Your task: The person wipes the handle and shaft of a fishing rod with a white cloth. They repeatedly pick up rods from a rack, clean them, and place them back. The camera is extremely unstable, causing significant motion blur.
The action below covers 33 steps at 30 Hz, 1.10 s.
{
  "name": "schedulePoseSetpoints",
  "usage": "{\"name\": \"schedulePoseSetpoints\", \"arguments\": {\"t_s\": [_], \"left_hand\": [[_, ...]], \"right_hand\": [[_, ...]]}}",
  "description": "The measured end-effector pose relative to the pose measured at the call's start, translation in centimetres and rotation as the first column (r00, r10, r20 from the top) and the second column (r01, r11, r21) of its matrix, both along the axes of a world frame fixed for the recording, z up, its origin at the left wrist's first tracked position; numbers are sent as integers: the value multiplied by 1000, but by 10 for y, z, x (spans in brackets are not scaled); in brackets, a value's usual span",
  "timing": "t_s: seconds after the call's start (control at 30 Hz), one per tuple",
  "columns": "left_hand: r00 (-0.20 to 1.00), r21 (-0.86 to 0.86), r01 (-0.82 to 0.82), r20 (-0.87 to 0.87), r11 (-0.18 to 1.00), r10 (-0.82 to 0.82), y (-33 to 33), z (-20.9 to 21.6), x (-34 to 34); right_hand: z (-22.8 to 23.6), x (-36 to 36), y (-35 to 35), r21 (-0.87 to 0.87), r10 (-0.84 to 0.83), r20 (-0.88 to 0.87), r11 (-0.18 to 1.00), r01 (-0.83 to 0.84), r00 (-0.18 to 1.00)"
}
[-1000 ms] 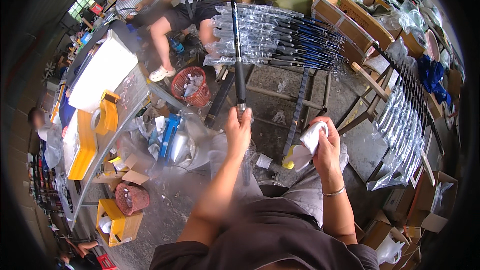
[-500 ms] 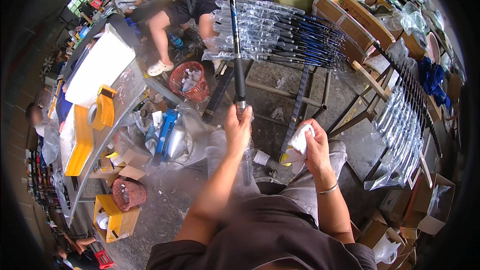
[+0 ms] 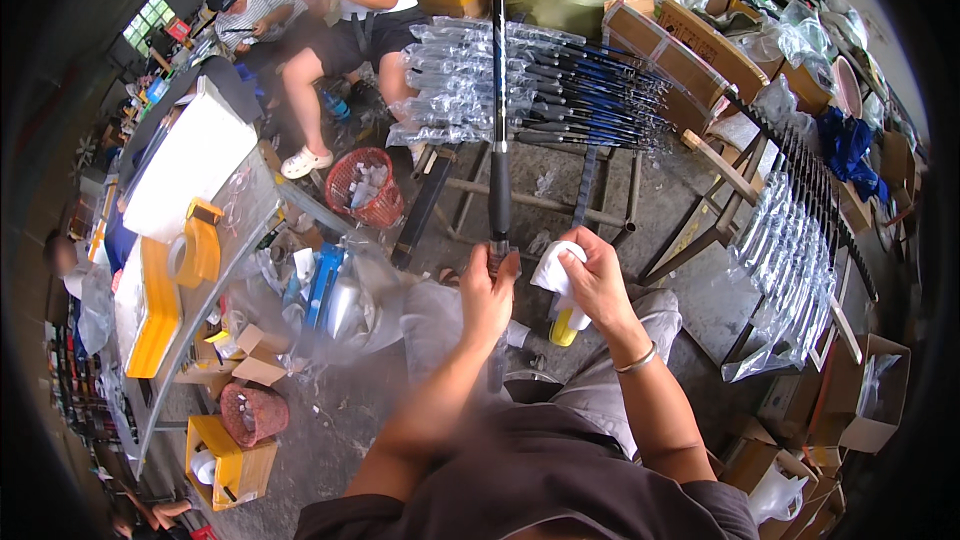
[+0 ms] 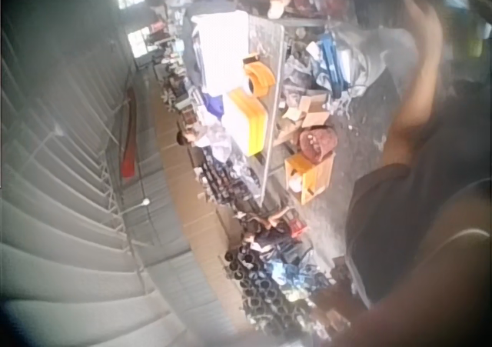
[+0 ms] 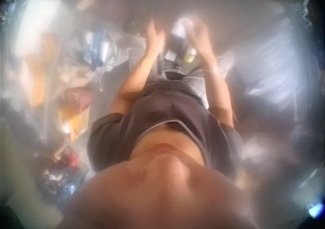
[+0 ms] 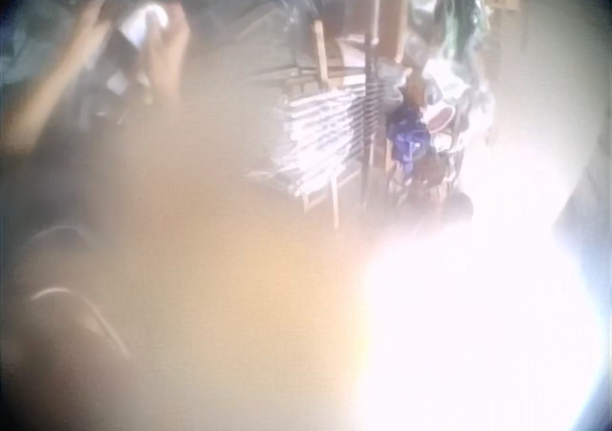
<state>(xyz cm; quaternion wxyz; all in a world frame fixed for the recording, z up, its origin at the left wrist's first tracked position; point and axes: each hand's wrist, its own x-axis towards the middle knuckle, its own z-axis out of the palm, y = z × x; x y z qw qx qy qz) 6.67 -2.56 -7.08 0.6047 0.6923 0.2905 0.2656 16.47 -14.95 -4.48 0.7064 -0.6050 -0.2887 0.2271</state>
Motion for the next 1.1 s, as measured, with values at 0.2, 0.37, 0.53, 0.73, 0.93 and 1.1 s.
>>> {"name": "schedulePoseSetpoints", "arguments": {"t_s": [0.2,0.37,0.53,0.73,0.93,1.1], "left_hand": [[999,104,21,40,994,-25,-5,-16,-2],[998,79,51,28,996,-54,-12,-9,-7],[997,47,77,6,996,-77,-17,0,-12],[993,-149,93,82,984,-82,-20,-2,-15],[935,-291,317,255,903,-246,-13,-7,-22],[881,-295,437,330,850,-338,-11,-1,-26]], "right_hand": [[15,16,11,-7,-68,65,998,69,996],[25,26,16,15,-88,89,996,87,992],[35,43,22,-5,-130,88,991,130,988],[27,43,22,5,-131,14,991,131,991],[17,33,21,-58,-54,-6,997,54,999],[29,22,25,-18,15,38,1000,-15,999]]}}
